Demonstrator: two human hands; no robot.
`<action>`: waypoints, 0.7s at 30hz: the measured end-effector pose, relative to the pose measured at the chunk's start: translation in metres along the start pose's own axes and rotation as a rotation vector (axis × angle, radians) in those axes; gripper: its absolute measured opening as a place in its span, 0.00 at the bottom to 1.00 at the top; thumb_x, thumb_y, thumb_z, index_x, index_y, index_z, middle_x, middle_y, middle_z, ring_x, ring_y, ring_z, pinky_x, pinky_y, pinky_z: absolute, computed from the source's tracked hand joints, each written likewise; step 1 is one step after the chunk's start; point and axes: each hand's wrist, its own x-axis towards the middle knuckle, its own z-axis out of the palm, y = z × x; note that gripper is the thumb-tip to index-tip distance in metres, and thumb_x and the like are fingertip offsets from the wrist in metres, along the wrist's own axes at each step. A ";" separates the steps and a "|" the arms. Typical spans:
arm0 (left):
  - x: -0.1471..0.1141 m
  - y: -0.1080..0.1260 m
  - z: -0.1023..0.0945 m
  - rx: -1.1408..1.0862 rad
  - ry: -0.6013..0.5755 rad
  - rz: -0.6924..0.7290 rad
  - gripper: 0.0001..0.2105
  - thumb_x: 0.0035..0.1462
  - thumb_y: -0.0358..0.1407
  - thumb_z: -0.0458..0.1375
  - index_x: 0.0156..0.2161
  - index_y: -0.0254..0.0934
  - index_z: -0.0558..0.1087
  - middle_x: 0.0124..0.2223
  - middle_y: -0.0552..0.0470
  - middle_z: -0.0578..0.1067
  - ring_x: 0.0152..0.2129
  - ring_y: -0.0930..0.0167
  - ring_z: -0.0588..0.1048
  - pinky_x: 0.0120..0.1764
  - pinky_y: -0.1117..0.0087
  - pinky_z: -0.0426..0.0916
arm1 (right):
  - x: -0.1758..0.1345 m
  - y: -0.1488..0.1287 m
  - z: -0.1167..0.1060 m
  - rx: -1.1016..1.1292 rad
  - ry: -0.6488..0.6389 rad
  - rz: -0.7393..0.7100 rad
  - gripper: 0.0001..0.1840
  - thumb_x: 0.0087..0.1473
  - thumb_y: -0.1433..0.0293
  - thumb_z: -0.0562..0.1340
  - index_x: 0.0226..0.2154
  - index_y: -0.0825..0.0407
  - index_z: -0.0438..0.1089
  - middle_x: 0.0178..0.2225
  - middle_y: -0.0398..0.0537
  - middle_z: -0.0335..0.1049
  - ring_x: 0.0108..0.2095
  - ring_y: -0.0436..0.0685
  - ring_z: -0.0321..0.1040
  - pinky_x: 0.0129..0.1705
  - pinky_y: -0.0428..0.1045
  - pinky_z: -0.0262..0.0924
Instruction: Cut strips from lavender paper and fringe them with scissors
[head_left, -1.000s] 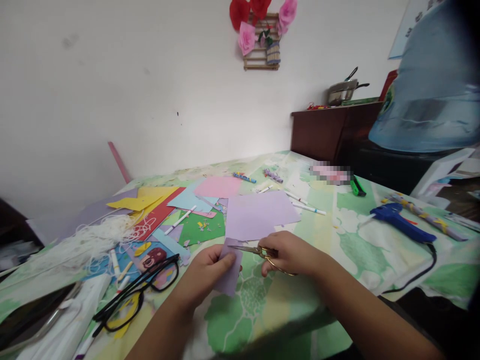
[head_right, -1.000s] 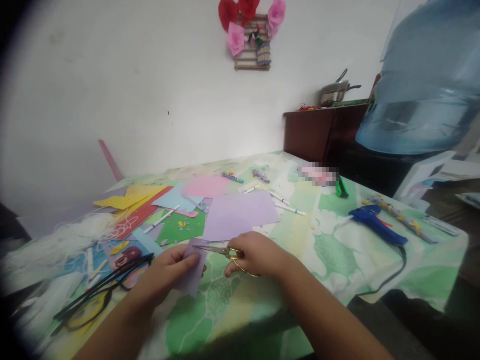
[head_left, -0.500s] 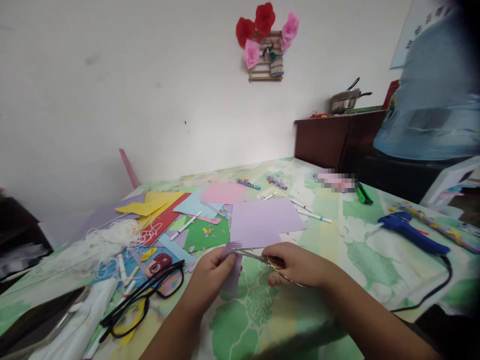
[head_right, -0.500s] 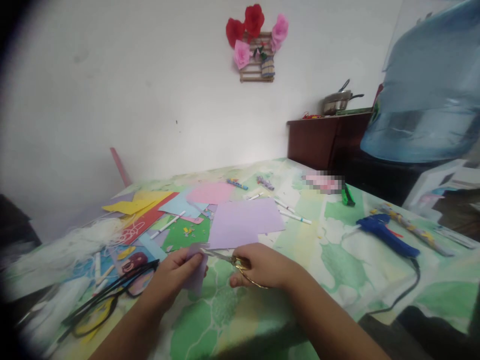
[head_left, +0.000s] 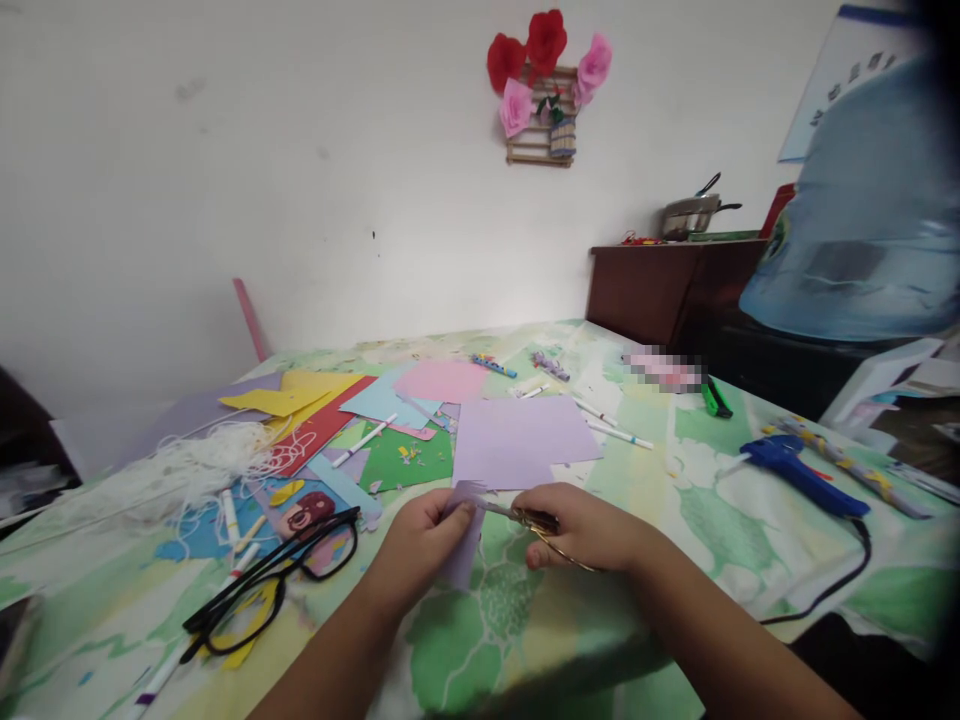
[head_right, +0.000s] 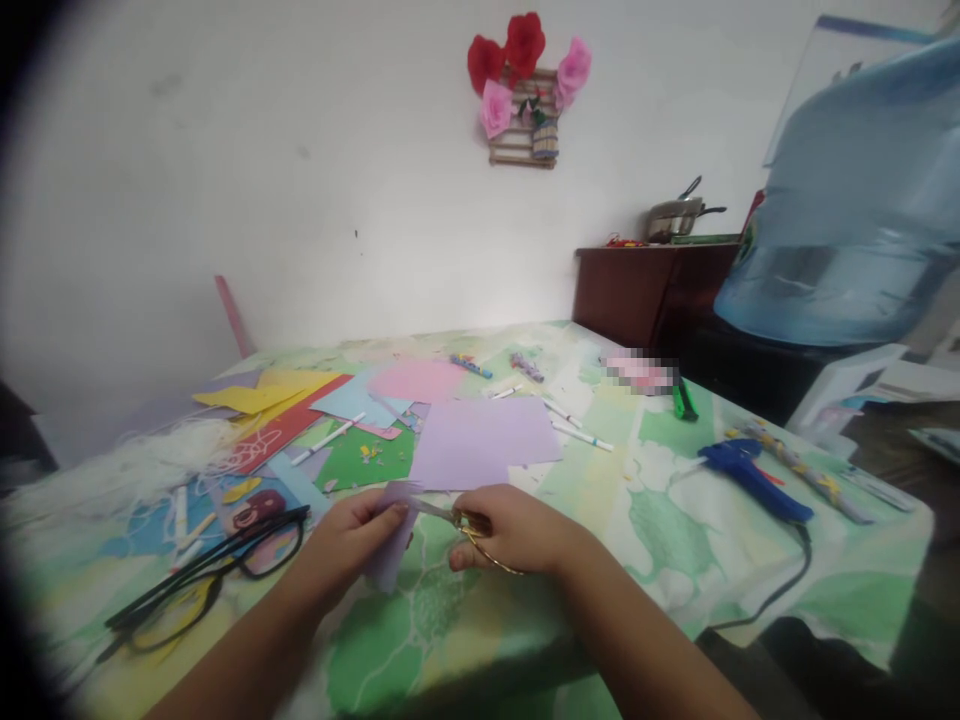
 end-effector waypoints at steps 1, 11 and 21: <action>0.000 0.000 0.000 0.009 0.003 0.002 0.11 0.43 0.41 0.53 0.25 0.33 0.69 0.20 0.56 0.66 0.16 0.76 0.61 0.19 0.76 0.54 | 0.000 0.000 0.000 -0.006 0.001 -0.002 0.17 0.41 0.56 0.56 0.23 0.53 0.56 0.20 0.37 0.49 0.21 0.45 0.46 0.22 0.42 0.43; 0.000 -0.005 -0.001 -0.023 -0.062 -0.051 0.11 0.43 0.41 0.53 0.27 0.33 0.69 0.20 0.57 0.64 0.16 0.78 0.59 0.18 0.77 0.52 | 0.000 -0.001 -0.001 0.005 -0.006 -0.032 0.17 0.42 0.56 0.56 0.21 0.54 0.54 0.19 0.37 0.47 0.21 0.45 0.44 0.22 0.42 0.41; 0.001 -0.004 -0.002 -0.024 -0.106 -0.055 0.11 0.44 0.41 0.53 0.27 0.33 0.69 0.20 0.58 0.64 0.16 0.78 0.59 0.19 0.77 0.52 | 0.000 0.000 0.001 -0.011 -0.013 -0.082 0.18 0.43 0.55 0.54 0.23 0.54 0.56 0.20 0.38 0.48 0.22 0.45 0.45 0.22 0.42 0.43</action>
